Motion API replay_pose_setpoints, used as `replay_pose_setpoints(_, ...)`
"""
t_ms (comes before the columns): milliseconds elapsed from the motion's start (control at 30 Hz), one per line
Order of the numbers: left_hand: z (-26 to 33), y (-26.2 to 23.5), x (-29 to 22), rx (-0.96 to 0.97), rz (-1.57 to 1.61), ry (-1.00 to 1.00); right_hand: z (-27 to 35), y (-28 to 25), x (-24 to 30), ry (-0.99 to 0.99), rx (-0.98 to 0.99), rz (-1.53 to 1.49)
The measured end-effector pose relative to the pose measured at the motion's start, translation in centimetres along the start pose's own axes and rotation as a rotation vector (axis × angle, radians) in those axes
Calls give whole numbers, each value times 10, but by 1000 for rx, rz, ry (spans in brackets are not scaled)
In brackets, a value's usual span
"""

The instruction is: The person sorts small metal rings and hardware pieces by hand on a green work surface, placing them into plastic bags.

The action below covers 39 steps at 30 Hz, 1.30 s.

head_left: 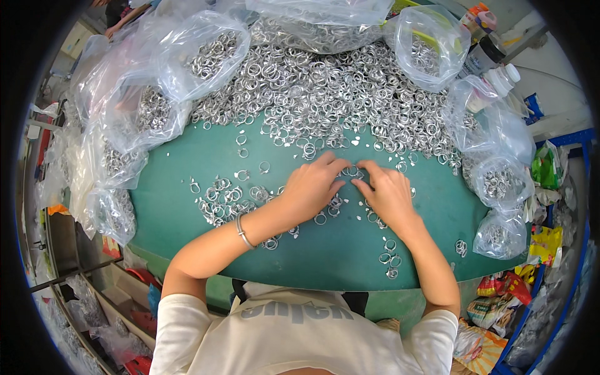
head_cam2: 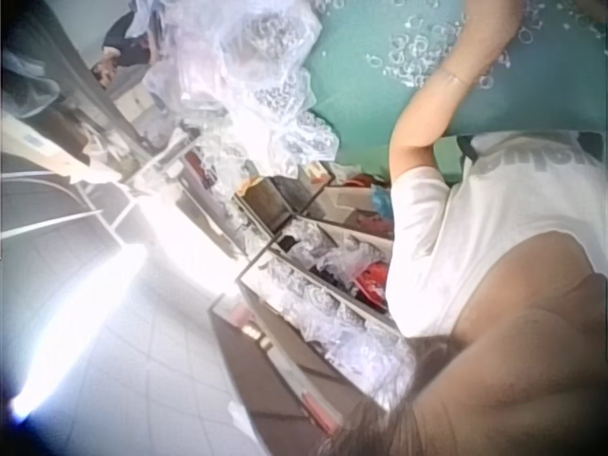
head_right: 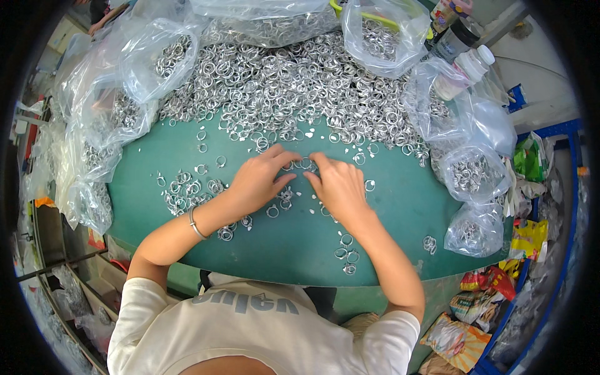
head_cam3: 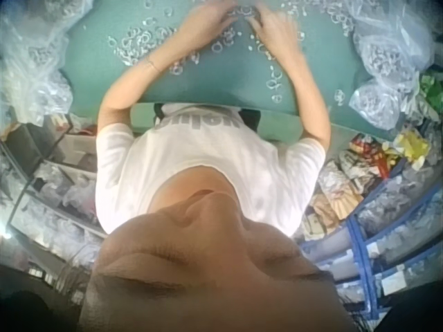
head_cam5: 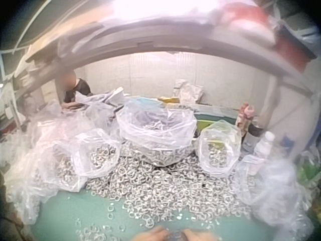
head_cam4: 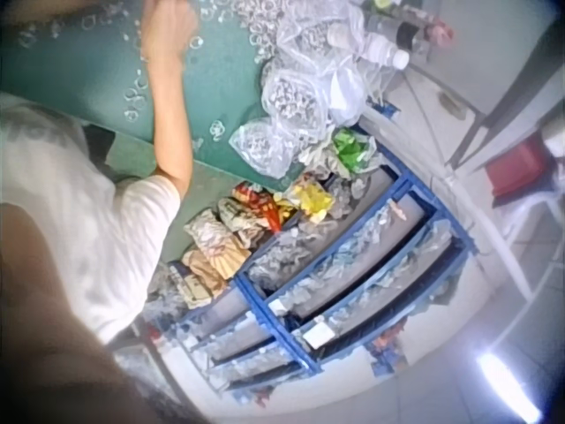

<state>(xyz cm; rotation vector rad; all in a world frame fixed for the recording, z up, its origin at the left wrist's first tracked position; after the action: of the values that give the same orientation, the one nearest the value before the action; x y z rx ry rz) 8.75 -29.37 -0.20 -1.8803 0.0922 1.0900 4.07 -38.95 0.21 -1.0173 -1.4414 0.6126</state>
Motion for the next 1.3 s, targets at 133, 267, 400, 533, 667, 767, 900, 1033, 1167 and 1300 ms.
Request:
replay_pose_setpoints(133, -10, 16, 10, 55, -117, 3, 1, 1, 7, -150, -106, 92)
replay_pose_setpoints(267, -16, 8, 13, -14, 137, -26, 7, -9, 14, -273, -174, 55)
replay_pose_setpoints(400, -13, 1, 25, 47, 469, -226, 10, -38, 26, -321, -303, -132)
replay_pose_setpoints(533, 2, 4, 19, 177, 769, -520, 18, -49, 32, -383, -288, -173)
replay_pose_setpoints(667, 12, -4, 10, 145, 841, -558, 30, -62, 54, -533, -377, -15)
replay_pose_setpoints(767, 11, -23, -11, 14, 730, -304, 39, -68, 68, -558, -438, 79)
replay_pose_setpoints(900, 16, -47, -48, -89, 591, 42, 47, -77, 76, -561, -488, 122)
replay_pose_setpoints(1033, 20, -44, -43, -40, 750, -42, 52, -83, 85, -581, -467, 126)
replay_pose_setpoints(1167, 33, -18, -21, 154, 1136, -527, 55, -90, 96, -619, -455, 127)
replay_pose_setpoints(1300, 41, -10, -13, 182, 1344, -649, 54, -101, 85, -576, -467, -10)
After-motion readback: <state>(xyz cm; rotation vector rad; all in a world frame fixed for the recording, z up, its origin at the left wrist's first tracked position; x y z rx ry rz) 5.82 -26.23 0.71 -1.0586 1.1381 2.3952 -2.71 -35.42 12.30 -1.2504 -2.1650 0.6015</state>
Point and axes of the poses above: each hand's wrist, its own z-axis away from the middle knuckle, its own y-axis out of the palm, x = y × z, the point moved 10 cm from there along -z, towards the middle knuckle, and after that the axes turned 5 degrees about -x, right-handed, at the moved point
